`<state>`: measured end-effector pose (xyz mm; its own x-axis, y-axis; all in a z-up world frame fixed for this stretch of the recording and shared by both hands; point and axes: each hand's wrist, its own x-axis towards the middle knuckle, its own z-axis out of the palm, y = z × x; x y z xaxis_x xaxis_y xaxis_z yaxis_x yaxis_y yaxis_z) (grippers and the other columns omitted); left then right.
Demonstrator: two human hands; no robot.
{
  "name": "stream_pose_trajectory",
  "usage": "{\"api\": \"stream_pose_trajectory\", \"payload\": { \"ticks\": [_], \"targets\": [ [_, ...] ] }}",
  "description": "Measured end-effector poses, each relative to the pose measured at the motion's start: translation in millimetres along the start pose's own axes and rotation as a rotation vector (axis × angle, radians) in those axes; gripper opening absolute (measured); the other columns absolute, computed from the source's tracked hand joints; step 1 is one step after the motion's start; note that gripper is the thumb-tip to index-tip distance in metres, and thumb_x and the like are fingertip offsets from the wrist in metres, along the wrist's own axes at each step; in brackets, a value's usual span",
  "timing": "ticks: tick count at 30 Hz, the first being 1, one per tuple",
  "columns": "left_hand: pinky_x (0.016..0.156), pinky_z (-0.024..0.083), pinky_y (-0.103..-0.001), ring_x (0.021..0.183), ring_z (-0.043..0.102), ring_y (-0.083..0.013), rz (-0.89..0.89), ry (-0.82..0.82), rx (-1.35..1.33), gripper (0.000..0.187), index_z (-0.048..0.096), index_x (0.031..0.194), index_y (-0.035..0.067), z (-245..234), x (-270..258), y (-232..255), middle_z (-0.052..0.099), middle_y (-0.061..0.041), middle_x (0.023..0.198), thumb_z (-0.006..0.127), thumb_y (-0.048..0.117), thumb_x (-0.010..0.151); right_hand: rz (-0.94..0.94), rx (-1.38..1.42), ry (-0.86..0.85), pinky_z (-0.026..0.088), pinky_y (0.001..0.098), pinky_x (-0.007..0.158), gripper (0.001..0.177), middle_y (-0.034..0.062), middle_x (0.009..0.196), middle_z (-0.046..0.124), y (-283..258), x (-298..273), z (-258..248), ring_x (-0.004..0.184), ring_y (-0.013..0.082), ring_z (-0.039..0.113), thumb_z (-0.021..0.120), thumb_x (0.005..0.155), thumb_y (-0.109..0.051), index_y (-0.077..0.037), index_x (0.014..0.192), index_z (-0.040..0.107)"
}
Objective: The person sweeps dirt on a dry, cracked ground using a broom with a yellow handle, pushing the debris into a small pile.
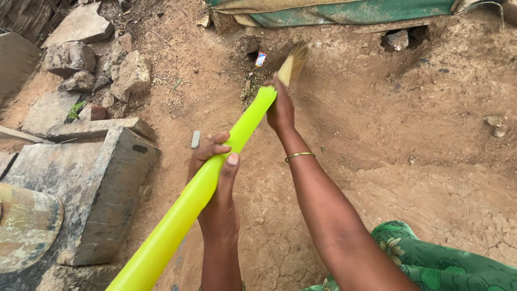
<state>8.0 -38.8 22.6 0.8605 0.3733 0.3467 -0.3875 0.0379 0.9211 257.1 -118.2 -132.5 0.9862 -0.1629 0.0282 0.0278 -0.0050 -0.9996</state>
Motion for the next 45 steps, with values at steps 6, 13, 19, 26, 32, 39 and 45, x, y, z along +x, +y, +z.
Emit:
{"api": "stream_pose_trajectory", "payload": {
  "ticks": [6,13,19,26,32,39,45],
  "targets": [
    [0.111,0.058,-0.046,0.118,0.071,-0.0273,0.053,0.229,-0.141,0.006,0.066,0.099,0.012,-10,4,-8,0.075,-0.009,0.112,0.070,0.011,0.096,-0.082,-0.359,-0.160,0.062,0.0326,0.089,0.026,0.0005,0.159,0.041,0,-35,14,0.146,0.0294,0.040,0.059,0.093,-0.004,-0.019,0.114,0.063],
    [0.112,0.052,-0.047,0.101,0.069,-0.0220,0.443,0.049,-0.442,0.020,0.060,0.103,0.010,-46,10,18,0.069,-0.006,0.094,0.066,0.026,0.114,-0.405,-0.365,0.050,0.024,0.0502,0.125,0.024,0.0060,0.150,0.055,-38,-67,25,0.146,0.0371,0.032,0.070,0.088,-0.001,-0.016,0.107,0.066],
    [0.109,0.055,-0.049,0.099,0.069,-0.0243,0.290,0.195,-0.485,0.024,0.061,0.101,0.009,-56,17,23,0.069,-0.009,0.094,0.068,0.029,0.111,-0.506,-0.434,0.397,0.022,0.0497,0.131,0.028,0.0077,0.127,0.071,-35,-81,-3,0.141,0.0253,0.051,0.067,0.088,0.008,-0.011,0.109,0.067],
    [0.102,0.057,-0.046,0.088,0.066,-0.0176,0.141,0.421,-0.449,0.010,0.061,0.097,0.014,-52,23,17,0.064,-0.002,0.084,0.068,0.020,0.101,-0.440,-0.521,0.381,0.023,0.0486,0.133,0.029,0.0128,0.133,0.068,11,-110,15,0.142,0.0283,0.052,0.064,0.092,0.010,-0.008,0.115,0.064],
    [0.097,0.054,-0.041,0.079,0.059,-0.0132,0.226,0.490,-0.486,0.017,0.054,0.095,0.012,-69,24,11,0.055,0.000,0.078,0.068,0.014,0.104,-0.290,-0.346,0.249,0.018,0.0514,0.127,0.058,0.0323,0.157,0.032,-3,-141,40,0.150,0.0437,0.025,0.074,0.085,-0.003,0.003,0.135,0.044],
    [0.090,0.052,-0.037,0.077,0.055,-0.0133,0.310,0.463,-0.427,0.019,0.049,0.099,0.012,-77,19,27,0.051,0.000,0.075,0.067,0.014,0.107,-0.031,-0.270,0.048,0.005,0.0509,0.125,0.111,0.0323,0.163,-0.011,-61,-189,64,0.153,0.0433,-0.008,0.076,0.084,-0.011,0.002,0.157,-0.007],
    [0.091,0.052,-0.037,0.075,0.056,-0.0137,0.372,0.421,-0.385,0.019,0.049,0.102,0.012,-67,13,28,0.052,-0.002,0.073,0.066,0.010,0.108,-0.080,0.031,-0.049,0.010,0.0512,0.125,0.115,0.0400,0.160,-0.020,-101,-235,76,0.153,0.0477,-0.017,0.075,0.090,-0.012,-0.001,0.159,-0.016]
  ]
}}
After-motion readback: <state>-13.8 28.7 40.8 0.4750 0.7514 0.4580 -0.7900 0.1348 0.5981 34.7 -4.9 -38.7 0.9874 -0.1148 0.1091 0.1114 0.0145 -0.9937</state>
